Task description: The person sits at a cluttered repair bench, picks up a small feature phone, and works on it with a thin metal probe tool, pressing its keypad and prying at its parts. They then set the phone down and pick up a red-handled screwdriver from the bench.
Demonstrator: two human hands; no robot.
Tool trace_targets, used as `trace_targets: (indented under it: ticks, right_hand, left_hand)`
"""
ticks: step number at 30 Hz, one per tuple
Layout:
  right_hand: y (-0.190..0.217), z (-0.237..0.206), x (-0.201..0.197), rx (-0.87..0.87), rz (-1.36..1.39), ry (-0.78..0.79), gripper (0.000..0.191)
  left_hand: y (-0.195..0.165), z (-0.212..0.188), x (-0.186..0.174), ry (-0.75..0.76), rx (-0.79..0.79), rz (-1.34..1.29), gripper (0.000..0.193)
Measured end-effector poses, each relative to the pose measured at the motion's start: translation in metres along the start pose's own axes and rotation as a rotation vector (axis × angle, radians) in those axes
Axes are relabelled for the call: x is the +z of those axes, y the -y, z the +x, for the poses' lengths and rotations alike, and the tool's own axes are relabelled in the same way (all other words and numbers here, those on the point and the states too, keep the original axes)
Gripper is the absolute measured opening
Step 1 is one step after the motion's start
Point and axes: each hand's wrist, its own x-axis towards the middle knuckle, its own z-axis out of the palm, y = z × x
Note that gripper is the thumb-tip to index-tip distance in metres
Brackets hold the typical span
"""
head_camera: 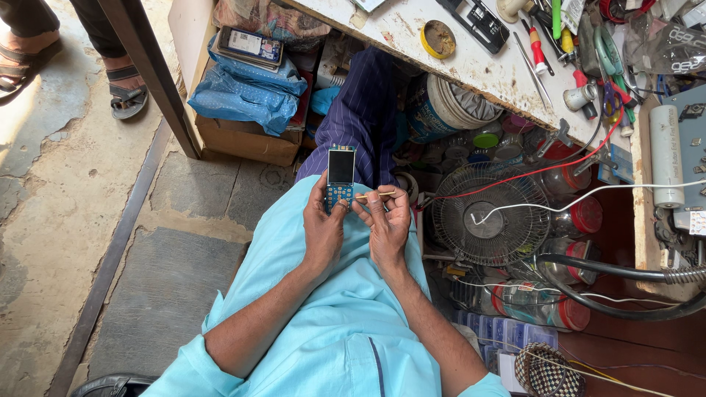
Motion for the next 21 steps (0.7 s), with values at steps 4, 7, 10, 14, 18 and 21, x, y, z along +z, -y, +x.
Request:
trace_targets:
  ticks: [4, 7, 10, 14, 18, 21]
  right_hand:
    - [-0.0001, -0.0001, -0.0003, 0.002, 0.017, -0.010, 0.025]
    - [0.0000, -0.0003, -0.0006, -0.004, 0.019, 0.001, 0.025]
    - [0.0001, -0.0005, -0.0005, -0.002, 0.027, -0.003, 0.025]
    - [0.0008, -0.0004, -0.0002, 0.019, 0.057, -0.015, 0.024]
    - [0.0010, -0.0014, 0.0004, 0.042, 0.078, -0.026, 0.023]
    - [0.0000, -0.0024, 0.0011, 0.060, 0.097, -0.039, 0.021]
  left_hand:
    - [0.0005, 0.0005, -0.0004, 0.013, 0.007, -0.017, 0.061]
    - [0.0004, 0.0005, -0.0004, 0.014, 0.011, -0.027, 0.064]
    - [-0.0012, 0.0005, -0.0005, 0.009, 0.000, -0.008, 0.065]
    - [-0.0033, -0.0002, 0.0012, 0.015, 0.019, -0.043, 0.063]
    - [-0.0034, -0.0018, 0.0008, 0.002, 0.000, -0.038, 0.062]
    - [-0.0024, -0.0014, 0.0018, -0.035, -0.029, -0.032, 0.055]
